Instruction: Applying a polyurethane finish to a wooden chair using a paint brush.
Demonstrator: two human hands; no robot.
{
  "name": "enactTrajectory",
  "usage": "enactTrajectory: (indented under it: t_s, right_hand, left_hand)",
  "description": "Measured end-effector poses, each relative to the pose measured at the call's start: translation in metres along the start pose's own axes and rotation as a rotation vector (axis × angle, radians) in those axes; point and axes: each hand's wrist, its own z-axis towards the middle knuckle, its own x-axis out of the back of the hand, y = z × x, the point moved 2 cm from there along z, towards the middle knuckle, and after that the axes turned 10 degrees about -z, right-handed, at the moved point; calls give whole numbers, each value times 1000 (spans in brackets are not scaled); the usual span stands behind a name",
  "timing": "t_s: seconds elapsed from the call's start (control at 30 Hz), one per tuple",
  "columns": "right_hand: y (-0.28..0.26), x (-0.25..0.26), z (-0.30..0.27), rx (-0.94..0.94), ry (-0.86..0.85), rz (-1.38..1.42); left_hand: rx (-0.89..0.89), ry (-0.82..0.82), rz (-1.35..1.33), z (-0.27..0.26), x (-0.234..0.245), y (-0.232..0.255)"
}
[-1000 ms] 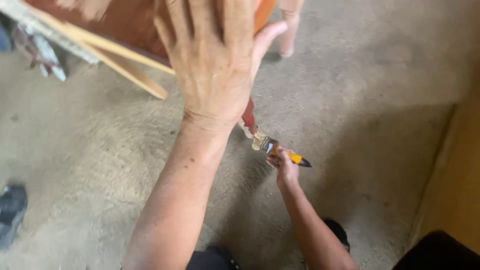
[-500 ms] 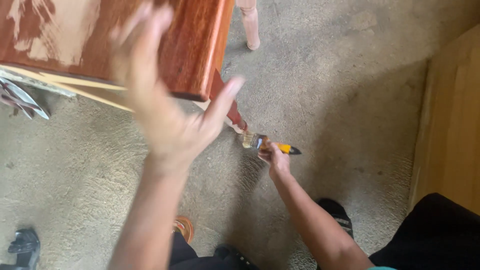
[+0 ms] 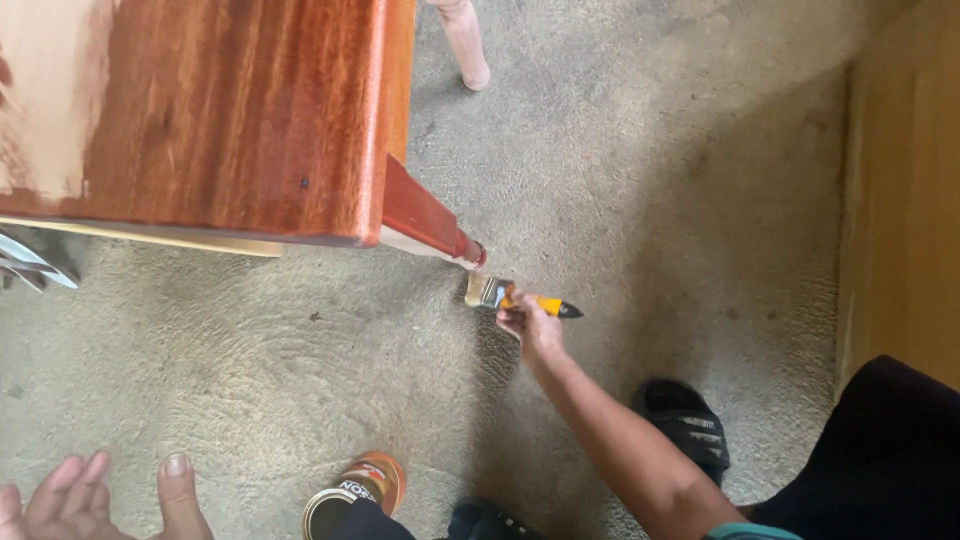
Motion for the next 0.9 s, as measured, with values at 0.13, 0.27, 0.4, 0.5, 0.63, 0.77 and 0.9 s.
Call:
enactTrajectory:
  t_s: [0.13, 0.27, 0.4, 0.5, 0.63, 0.77, 0.9]
  right_hand:
    - [-21, -9, 34, 116, -2, 32]
    - [-25, -3, 36, 211, 21, 124]
    - [-12, -8, 6, 230, 15, 26]
    - [-28, -11, -17, 305, 22, -59]
    - [-48, -23, -9, 569, 59, -139]
    - [-17, -42, 2, 614, 2, -213]
    - [-64, -55, -70, 245, -134, 103]
  left_hand:
    - [82, 14, 22, 3, -3, -4]
    - [85, -6, 50, 4, 2, -16]
    - [94, -26, 96, 11, -4, -11]
    - [108, 6, 68, 4, 1, -11]
    - [119, 36, -13, 14, 7, 20]
    - [142, 64, -101, 18, 17, 30]
    - [151, 76, -263, 7, 28, 30]
